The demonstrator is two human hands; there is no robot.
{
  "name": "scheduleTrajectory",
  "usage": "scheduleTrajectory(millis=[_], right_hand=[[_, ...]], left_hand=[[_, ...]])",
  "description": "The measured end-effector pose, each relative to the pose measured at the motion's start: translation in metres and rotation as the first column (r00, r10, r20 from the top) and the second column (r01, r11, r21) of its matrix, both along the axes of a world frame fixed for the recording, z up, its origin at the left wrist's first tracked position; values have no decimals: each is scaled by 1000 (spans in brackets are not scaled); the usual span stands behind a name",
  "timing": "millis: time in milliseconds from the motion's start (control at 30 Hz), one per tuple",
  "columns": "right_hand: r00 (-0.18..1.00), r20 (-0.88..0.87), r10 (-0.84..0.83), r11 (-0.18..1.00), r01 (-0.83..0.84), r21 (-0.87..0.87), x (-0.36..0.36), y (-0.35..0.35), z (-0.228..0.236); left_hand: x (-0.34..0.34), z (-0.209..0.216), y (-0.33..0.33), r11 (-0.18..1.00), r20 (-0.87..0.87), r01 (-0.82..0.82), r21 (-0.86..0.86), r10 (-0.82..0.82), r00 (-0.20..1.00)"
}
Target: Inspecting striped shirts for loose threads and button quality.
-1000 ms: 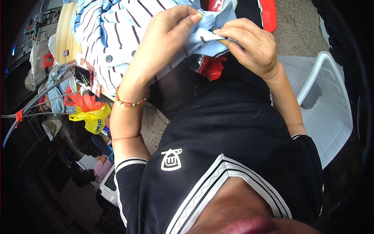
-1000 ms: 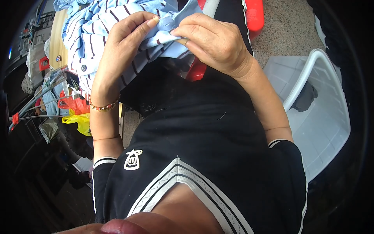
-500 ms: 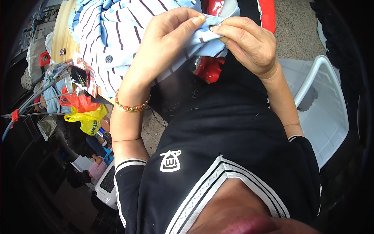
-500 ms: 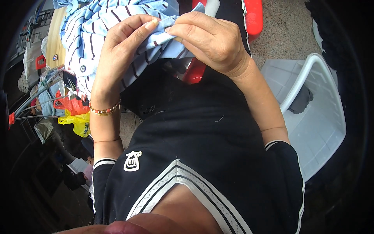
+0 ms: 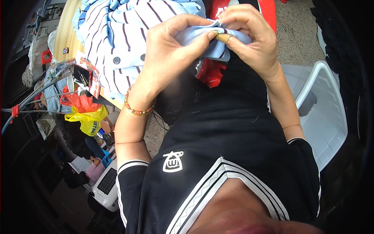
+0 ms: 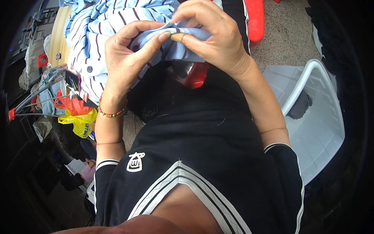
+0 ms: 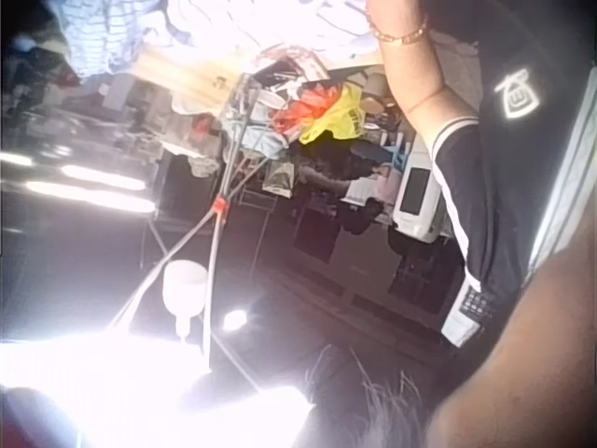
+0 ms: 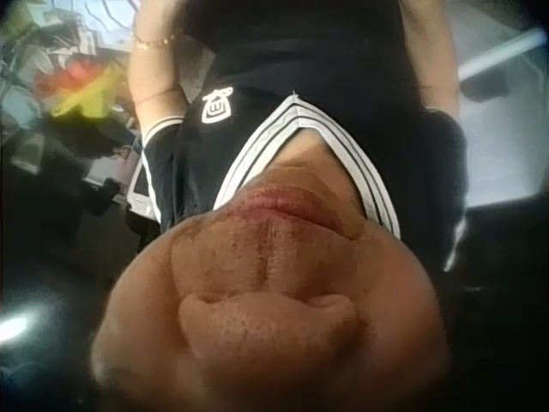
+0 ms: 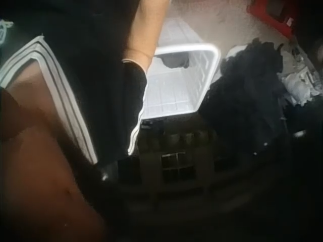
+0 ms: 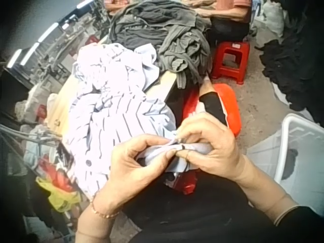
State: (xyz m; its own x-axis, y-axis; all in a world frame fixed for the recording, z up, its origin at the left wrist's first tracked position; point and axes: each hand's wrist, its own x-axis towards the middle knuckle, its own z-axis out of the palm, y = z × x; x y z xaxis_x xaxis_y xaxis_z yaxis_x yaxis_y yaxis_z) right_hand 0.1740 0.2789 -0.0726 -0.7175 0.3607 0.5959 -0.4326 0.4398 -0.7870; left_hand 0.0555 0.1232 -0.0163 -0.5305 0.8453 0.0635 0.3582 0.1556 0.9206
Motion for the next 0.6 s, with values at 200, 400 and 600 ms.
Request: scheduleTrajectory(millis=[200, 400, 600], right_hand=[[968, 142, 209, 976, -216, 36, 0, 20, -3], [911, 195, 363, 910, -303, -283, 9, 27, -2], [881, 253, 399, 862, -267, -432, 8, 19, 25]], left_hand=[[-1, -5, -1, 994, -183, 30, 108, -10, 983], [-5, -4, -1, 980, -360, 114, 163, -48, 932], [-8, -5, -3, 966, -346, 123, 225, -39, 937]])
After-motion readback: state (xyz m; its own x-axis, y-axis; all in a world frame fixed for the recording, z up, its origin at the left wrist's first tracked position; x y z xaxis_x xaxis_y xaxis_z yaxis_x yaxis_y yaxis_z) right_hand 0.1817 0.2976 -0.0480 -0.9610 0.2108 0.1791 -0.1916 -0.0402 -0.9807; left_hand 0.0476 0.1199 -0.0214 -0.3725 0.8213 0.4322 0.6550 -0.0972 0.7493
